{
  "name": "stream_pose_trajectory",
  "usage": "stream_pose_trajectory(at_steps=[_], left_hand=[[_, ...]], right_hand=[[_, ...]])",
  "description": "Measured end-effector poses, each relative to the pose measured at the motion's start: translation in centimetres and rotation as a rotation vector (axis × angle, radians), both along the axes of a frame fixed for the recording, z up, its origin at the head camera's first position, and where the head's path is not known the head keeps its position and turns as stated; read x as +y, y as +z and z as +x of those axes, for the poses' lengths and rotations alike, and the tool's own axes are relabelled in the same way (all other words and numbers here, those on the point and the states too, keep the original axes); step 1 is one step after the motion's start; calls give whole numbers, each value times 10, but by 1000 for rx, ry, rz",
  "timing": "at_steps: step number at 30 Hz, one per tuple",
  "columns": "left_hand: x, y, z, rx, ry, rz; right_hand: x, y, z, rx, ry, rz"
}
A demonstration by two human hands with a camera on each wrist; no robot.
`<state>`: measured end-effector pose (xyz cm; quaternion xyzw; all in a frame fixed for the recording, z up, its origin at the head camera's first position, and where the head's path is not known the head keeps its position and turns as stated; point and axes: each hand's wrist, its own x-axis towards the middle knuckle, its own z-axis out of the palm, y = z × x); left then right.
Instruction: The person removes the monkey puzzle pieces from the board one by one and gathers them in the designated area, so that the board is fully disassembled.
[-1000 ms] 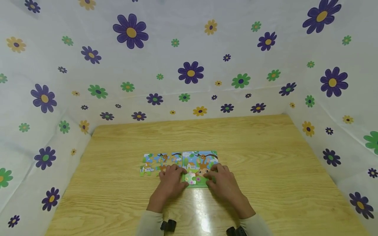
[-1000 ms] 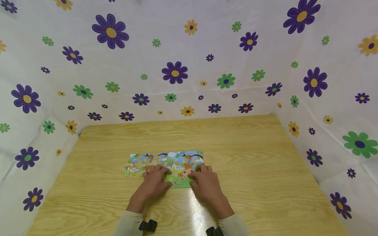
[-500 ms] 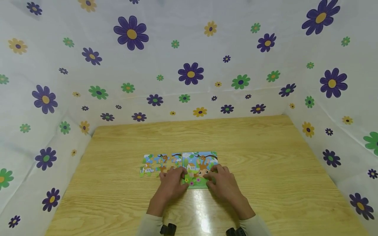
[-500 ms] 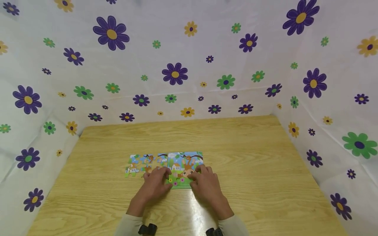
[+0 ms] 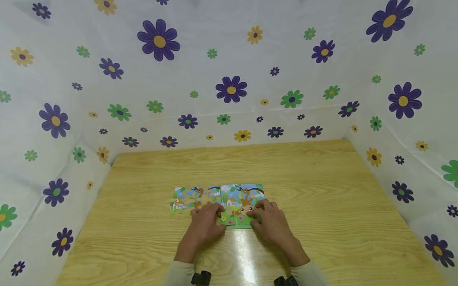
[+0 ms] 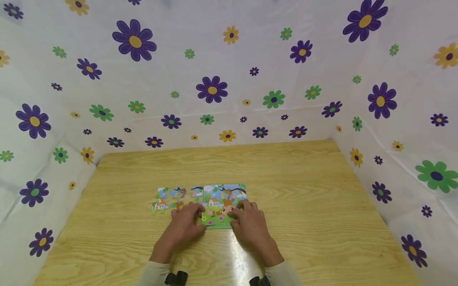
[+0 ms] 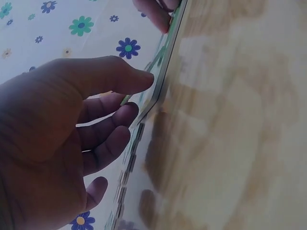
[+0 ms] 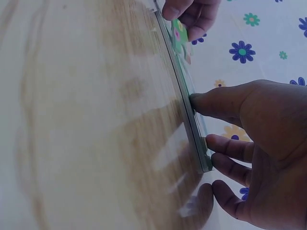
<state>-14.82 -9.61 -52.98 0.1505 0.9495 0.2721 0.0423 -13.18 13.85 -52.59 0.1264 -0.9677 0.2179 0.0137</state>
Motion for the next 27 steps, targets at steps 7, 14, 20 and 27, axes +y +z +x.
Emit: stream_pose_trajectory(at_steps=[7,14,20,27], left_hand=[[-16,2,0,16,38,16],[-33,6,0,-5,68,15],[-54,9,1,-64,118,7],[-77,5,4,-104,173,-6]], right_hand=[[1,-1,0,11,5,-2],[1,-2,0,4,2,-27],[0,-3,0,-5,1,-33],[1,-3,-1,-31,-18,-30]])
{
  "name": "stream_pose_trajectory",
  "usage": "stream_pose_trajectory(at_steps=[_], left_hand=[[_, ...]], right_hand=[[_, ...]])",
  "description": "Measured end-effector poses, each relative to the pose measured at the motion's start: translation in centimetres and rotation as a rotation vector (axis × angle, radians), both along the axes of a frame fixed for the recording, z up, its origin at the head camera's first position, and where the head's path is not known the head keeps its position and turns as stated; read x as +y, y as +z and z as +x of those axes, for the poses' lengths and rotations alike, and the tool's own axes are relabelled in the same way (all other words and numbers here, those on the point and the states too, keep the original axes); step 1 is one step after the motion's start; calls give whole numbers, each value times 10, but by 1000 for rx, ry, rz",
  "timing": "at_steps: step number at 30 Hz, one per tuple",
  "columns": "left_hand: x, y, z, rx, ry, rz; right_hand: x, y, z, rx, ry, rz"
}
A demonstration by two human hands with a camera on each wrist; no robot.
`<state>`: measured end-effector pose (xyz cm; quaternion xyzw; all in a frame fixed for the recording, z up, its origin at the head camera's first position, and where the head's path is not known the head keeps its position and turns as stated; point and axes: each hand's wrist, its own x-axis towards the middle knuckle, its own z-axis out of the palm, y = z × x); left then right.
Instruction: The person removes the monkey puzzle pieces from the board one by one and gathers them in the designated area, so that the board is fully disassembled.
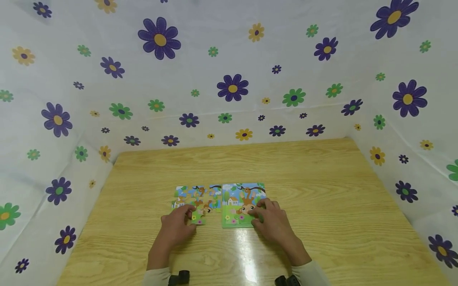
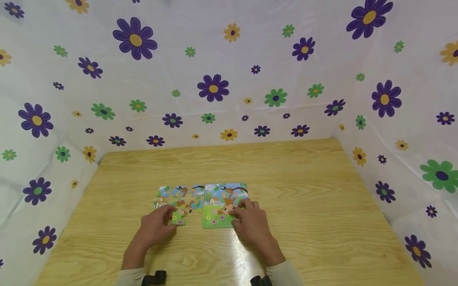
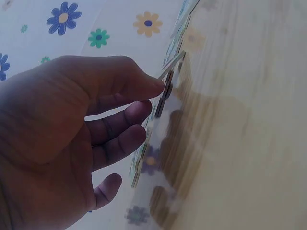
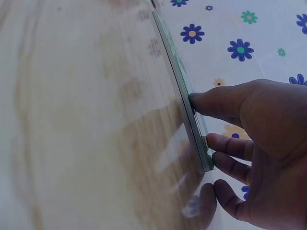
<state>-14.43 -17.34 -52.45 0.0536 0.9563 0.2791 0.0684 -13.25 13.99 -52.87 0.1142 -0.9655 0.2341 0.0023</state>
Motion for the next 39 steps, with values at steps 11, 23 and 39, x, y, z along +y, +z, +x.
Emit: stream_pose_trajectory(at_steps=[11,23,39], left_hand=[[-33,-5,10,-3,68,-47],[-53,-5,13,-62,154,-110],[-25,-5,9,47,76,-20]], right_hand=[[1,0,1,-8,8,1],[2,0,-1,-10,0,-15],[-1,0,1,-21,-21,-40]])
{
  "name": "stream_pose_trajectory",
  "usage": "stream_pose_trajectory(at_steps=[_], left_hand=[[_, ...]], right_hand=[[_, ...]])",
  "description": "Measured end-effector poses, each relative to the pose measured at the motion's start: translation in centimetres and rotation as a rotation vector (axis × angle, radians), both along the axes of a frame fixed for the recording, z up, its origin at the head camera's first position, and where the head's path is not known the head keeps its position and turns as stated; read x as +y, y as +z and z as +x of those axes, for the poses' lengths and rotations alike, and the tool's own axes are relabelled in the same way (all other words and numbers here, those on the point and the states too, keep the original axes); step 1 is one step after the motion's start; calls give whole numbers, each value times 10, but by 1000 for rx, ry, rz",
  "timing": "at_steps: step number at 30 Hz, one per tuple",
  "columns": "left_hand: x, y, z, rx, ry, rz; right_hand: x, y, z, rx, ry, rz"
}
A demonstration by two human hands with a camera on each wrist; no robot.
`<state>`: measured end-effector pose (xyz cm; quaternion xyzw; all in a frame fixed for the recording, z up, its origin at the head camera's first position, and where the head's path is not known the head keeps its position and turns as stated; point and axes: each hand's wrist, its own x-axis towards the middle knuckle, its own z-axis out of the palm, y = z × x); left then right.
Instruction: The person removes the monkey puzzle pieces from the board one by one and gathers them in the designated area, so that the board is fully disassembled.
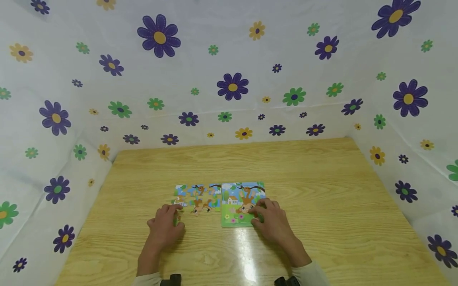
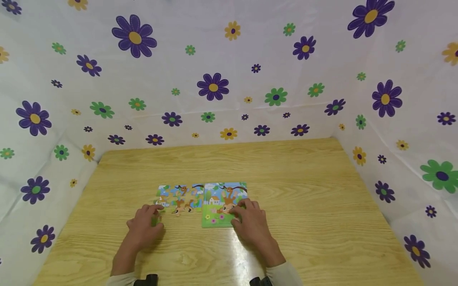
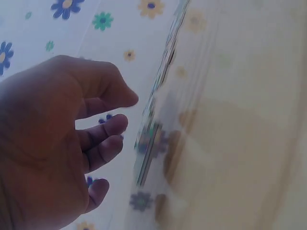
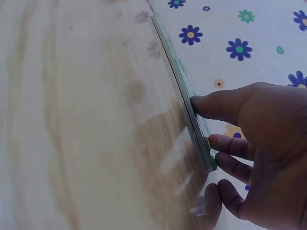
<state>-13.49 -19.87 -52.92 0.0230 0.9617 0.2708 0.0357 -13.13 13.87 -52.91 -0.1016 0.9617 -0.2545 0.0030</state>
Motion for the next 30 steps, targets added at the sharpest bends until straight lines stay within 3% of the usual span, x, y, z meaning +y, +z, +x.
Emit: stream_pose_trajectory(at_steps=[10,18,25,30], left_hand=[[58,-3,-5,138,-180,-21],[94,-1,-7,127,-285,-17],[117,-1,-10,106,-360,-58],[129,1,-12,119,-380,-93]], right_hand=[[0,-2,0,30,11,-28],[3,-2,0,56,4,-63],[7,-2,1,154,0,-84],[12,-3,2,107,-46,-42]])
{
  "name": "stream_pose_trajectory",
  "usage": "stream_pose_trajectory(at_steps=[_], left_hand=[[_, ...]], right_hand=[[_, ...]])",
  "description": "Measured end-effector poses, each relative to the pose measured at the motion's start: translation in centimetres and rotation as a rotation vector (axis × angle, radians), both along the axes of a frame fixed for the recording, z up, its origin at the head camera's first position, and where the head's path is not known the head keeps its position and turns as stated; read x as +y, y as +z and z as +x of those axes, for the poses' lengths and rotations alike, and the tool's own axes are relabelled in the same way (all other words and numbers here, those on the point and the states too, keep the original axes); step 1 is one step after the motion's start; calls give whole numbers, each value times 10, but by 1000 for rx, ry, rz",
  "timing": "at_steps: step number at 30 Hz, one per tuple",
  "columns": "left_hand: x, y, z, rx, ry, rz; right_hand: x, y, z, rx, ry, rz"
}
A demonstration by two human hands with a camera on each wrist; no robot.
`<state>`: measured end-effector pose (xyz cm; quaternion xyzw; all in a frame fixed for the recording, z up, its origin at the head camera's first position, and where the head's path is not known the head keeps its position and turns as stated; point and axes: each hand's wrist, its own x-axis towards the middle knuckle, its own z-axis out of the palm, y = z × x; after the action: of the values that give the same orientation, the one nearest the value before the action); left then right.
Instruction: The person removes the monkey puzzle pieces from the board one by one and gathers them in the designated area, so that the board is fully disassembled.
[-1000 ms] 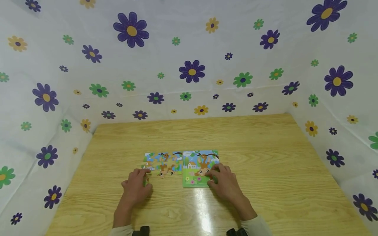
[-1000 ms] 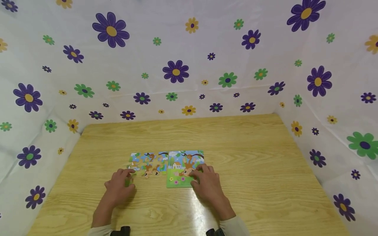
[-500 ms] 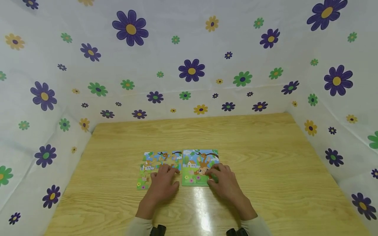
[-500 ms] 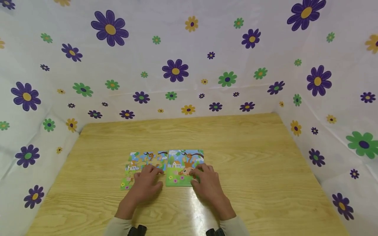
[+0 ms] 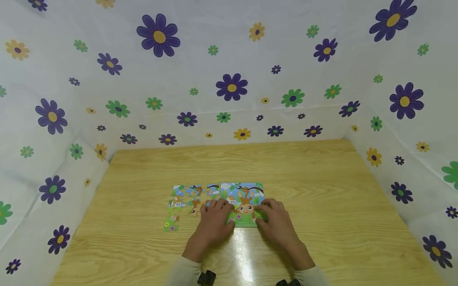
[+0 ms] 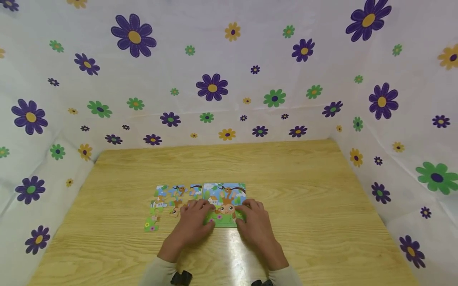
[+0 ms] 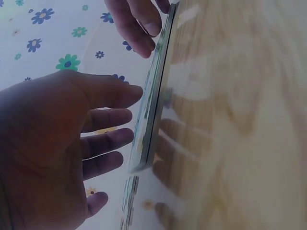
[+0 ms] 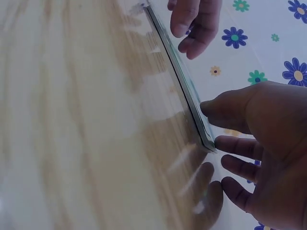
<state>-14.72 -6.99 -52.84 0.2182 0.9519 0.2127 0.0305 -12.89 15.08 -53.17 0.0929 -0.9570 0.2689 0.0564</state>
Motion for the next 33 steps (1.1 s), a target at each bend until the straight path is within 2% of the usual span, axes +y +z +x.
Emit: stream_pose_trajectory(at_steps=[4,8,19,33], left_hand=[[8,-1,0,8,-20,-9],[14,-5,1,-8,-5,-29],[22,1,-3,-103,77,22],[23,0,-4,-68,74,31]], right_hand=[[2,1,0,-51,-16,10],[2,1,-1,-81,-15,26],[2,4,0,-47,-3,49],[3,1,-3,-46,-9,70]])
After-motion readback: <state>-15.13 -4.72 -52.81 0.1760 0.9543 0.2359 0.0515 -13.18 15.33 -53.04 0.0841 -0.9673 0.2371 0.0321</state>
